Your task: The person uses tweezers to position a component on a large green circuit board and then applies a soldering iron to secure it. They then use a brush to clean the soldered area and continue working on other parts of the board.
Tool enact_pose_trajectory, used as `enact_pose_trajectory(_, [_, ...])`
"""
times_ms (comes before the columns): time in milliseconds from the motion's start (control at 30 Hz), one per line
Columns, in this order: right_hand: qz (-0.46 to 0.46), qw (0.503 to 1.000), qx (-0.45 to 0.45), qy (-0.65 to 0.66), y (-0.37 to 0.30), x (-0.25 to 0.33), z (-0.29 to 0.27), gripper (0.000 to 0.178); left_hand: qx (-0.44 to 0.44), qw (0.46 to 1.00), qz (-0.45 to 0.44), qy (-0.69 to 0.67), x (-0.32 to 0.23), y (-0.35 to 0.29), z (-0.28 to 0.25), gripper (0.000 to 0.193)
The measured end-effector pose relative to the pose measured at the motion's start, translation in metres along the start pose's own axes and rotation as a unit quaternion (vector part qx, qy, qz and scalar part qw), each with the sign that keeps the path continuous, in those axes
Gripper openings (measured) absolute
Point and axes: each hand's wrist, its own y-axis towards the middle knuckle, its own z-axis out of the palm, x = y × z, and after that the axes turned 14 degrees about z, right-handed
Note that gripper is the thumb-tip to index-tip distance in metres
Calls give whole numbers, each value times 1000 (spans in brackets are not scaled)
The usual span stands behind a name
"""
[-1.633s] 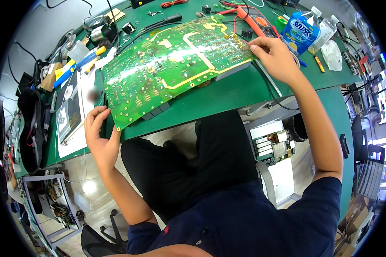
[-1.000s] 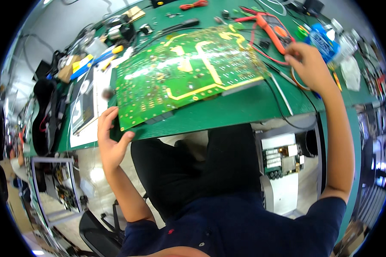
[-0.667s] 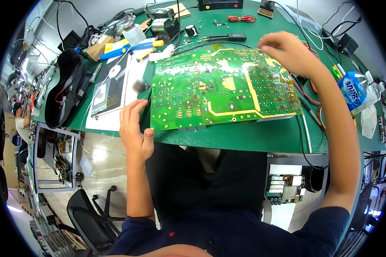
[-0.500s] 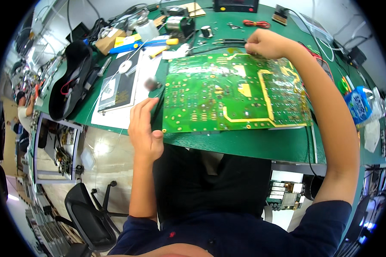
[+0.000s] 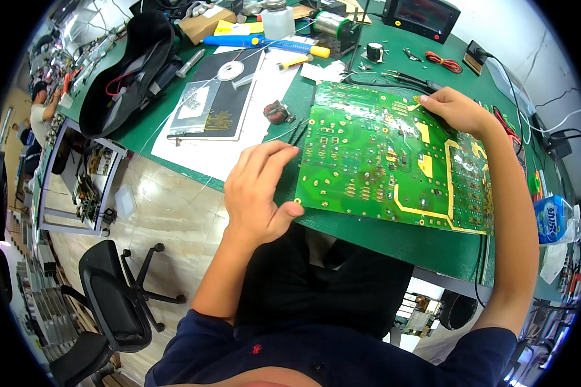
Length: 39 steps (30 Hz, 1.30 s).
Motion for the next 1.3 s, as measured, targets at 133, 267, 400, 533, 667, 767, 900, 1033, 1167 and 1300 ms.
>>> enact_pose_trajectory(133, [31,997,-70,12,-11,-4,5,57,7,1000,5,9,0,3,0,85])
enact_pose_trajectory(267, [35,996,-76,8,-29,-6,9,65,19,999,24,10,0,8,-2,88])
enact_pose_trajectory(400, [47,999,-6,-2,-32,-14,2,70,31,999,26,-6,-1,12,-3,89])
enact_pose_trajectory(533, [-58,997,-44,36,-37,-29,-6,53,38,999,29,10,-1,14,-2,88])
enact_pose_trajectory(667, [-64,967,-238,67,-63,-44,-26,31,56,998,22,17,-2,15,0,88])
enact_pose_trajectory(767, [-94,956,-276,25,-66,-84,-34,26,57,998,8,26,-7,16,3,88])
enact_pose_trajectory(900, [-38,955,-293,-23,-83,-111,-37,24,58,998,-13,38,-7,7,4,95])
enact_pose_trajectory(1033, [63,966,-248,-42,-67,-128,-38,26,83,996,-17,35,-8,6,9,102])
enact_pose_trajectory(1167, [75,965,-199,-151,-18,-117,-25,33,63,998,-2,30,-5,11,7,95])
enact_pose_trajectory(1300, [75,961,-248,-98,3,-93,-34,30,46,998,18,43,0,9,-2,89])
